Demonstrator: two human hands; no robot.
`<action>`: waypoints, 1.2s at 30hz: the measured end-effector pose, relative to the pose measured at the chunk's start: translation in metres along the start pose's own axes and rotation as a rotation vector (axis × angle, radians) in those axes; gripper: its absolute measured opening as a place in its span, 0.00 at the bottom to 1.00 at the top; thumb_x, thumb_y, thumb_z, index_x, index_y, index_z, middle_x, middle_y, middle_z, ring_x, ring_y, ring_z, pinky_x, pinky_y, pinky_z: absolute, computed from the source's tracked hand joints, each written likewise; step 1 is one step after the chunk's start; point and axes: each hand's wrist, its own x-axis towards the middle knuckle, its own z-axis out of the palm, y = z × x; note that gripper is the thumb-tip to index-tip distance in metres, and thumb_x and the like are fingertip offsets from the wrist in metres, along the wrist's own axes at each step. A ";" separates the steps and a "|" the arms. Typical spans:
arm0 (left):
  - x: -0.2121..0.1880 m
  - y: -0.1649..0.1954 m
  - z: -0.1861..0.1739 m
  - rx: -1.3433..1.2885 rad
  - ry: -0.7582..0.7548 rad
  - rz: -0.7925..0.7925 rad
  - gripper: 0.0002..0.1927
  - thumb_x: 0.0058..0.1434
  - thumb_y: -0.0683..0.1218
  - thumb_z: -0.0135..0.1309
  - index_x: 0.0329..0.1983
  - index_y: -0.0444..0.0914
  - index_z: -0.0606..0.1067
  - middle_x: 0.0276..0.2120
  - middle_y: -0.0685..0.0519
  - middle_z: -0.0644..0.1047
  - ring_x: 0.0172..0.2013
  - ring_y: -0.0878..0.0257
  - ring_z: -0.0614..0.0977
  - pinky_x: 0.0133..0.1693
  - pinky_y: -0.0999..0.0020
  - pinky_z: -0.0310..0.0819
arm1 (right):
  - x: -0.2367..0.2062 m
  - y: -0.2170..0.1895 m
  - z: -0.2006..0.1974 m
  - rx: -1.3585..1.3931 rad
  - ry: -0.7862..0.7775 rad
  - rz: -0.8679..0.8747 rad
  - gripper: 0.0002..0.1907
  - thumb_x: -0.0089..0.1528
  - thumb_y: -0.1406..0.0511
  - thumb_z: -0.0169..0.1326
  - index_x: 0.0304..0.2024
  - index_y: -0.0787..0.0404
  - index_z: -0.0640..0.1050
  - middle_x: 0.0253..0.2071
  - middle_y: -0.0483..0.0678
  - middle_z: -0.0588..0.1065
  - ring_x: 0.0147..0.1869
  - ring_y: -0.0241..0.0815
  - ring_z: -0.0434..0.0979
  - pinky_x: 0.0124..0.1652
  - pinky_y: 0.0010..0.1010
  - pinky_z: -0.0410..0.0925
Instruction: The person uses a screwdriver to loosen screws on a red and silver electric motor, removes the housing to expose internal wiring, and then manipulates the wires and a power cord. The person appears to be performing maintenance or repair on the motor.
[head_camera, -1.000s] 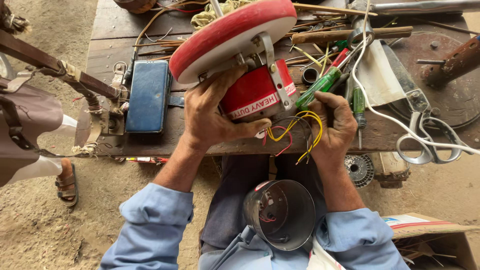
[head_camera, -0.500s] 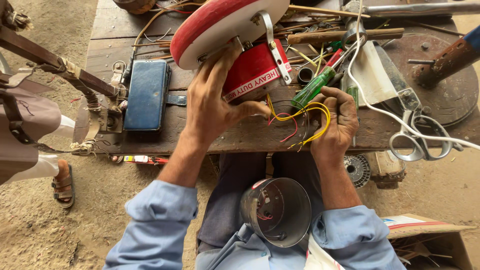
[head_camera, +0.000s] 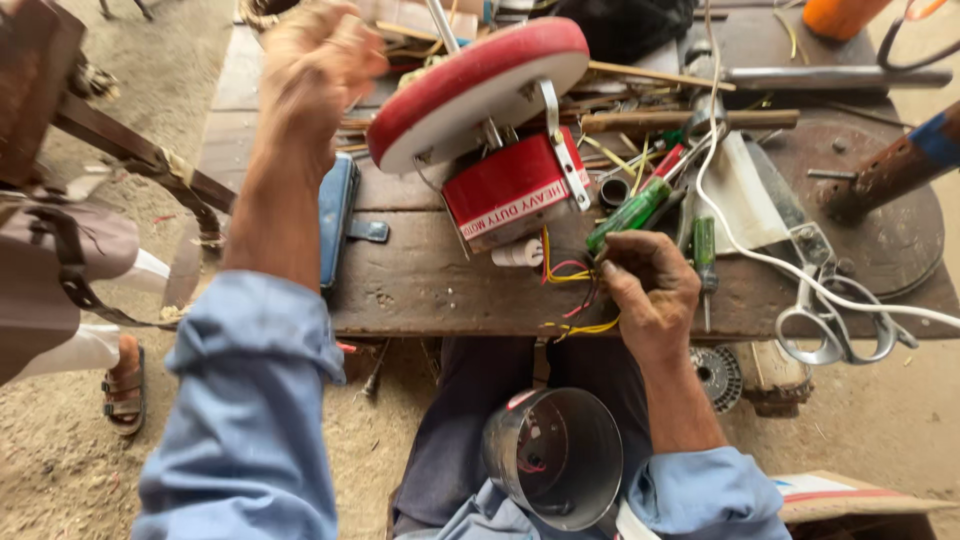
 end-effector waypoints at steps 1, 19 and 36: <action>0.013 0.004 0.006 0.007 -0.084 -0.194 0.16 0.69 0.47 0.50 0.56 0.36 0.73 0.48 0.47 0.82 0.46 0.59 0.87 0.48 0.62 0.81 | 0.000 -0.001 0.002 -0.020 0.009 0.017 0.11 0.65 0.74 0.56 0.50 0.68 0.77 0.43 0.46 0.79 0.44 0.31 0.78 0.45 0.21 0.72; 0.027 -0.001 0.035 -0.060 -0.135 -0.174 0.27 0.62 0.65 0.61 0.42 0.36 0.77 0.28 0.51 0.82 0.27 0.69 0.84 0.30 0.76 0.82 | 0.004 -0.003 0.004 -0.113 0.028 0.042 0.09 0.68 0.70 0.57 0.49 0.67 0.78 0.40 0.45 0.79 0.40 0.29 0.76 0.39 0.19 0.70; -0.301 -0.089 -0.038 0.408 0.443 0.112 0.14 0.67 0.49 0.60 0.30 0.35 0.77 0.21 0.61 0.75 0.23 0.75 0.73 0.27 0.76 0.68 | -0.008 0.013 0.008 -0.159 -0.009 -0.161 0.06 0.76 0.71 0.57 0.51 0.70 0.78 0.45 0.48 0.79 0.47 0.33 0.78 0.50 0.22 0.72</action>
